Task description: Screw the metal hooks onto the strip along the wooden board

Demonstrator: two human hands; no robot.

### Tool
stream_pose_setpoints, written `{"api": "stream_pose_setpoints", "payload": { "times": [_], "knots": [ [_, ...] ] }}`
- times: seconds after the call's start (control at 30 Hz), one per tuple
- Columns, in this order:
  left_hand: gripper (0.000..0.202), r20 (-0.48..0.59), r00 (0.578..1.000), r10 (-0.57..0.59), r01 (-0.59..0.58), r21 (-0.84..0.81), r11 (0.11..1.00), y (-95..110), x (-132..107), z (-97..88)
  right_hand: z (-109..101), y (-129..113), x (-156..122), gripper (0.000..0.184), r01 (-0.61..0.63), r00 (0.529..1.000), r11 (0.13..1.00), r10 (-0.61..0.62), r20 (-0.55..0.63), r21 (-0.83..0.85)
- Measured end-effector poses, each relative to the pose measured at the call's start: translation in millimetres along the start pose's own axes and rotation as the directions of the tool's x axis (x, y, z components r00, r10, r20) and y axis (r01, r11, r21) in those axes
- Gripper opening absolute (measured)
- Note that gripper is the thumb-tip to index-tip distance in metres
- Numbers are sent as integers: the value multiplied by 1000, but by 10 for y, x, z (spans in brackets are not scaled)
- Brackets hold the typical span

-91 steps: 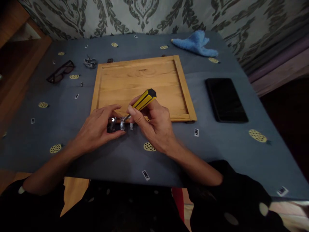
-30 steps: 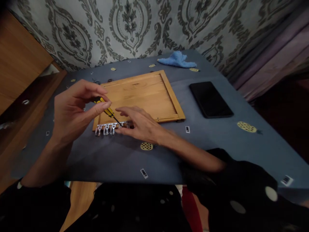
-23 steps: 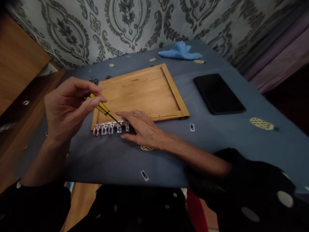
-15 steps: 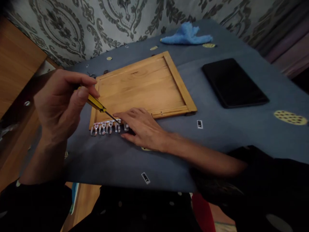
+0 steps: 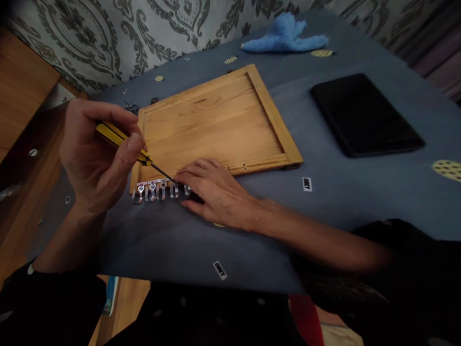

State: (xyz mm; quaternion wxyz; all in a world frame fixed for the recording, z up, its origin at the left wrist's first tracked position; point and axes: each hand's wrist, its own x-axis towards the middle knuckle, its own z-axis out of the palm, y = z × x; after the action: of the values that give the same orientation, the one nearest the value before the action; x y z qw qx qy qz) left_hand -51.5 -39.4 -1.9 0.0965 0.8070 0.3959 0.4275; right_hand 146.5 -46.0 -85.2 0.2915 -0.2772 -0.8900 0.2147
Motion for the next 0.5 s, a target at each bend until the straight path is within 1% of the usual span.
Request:
{"api": "stream_pose_setpoints", "payload": {
  "times": [0.03, 0.1, 0.17, 0.3, 0.43, 0.5],
  "knots": [
    [10, -17, 1000, 18, -18, 21, 1000, -13, -6, 1, 2, 2, -4, 38, 9, 1000, 1000, -9, -4, -1],
    [13, -40, 994, 104, -103, 46, 994, -32, -10, 0, 4, 3, -10, 38, 13, 1000, 1000, -13, -6, -1],
    [15, -52, 988, 148, -145, 60, 988, -29, -9, -2, 4, 2, -13, 38, 5, 1000, 1000, -5, -3, -2],
    [21, -52, 995, 79, -79, 12, 997, 29, -12, -1, 10, 10, -16, 38, 2, 1000, 1000, -2, -4, -4],
    [31, 19, 997, 81, -81, 12, 997, 30, 4, -1, 12, 16, -13, 37, 3, 1000, 1000, -3, -4, 2],
    [37, 52, 992, 111, -110, -10, 994, -5, 24, -3, 5, 9, -8, 37, -6, 1000, 1000, 6, -1, -1]
  ]
}}
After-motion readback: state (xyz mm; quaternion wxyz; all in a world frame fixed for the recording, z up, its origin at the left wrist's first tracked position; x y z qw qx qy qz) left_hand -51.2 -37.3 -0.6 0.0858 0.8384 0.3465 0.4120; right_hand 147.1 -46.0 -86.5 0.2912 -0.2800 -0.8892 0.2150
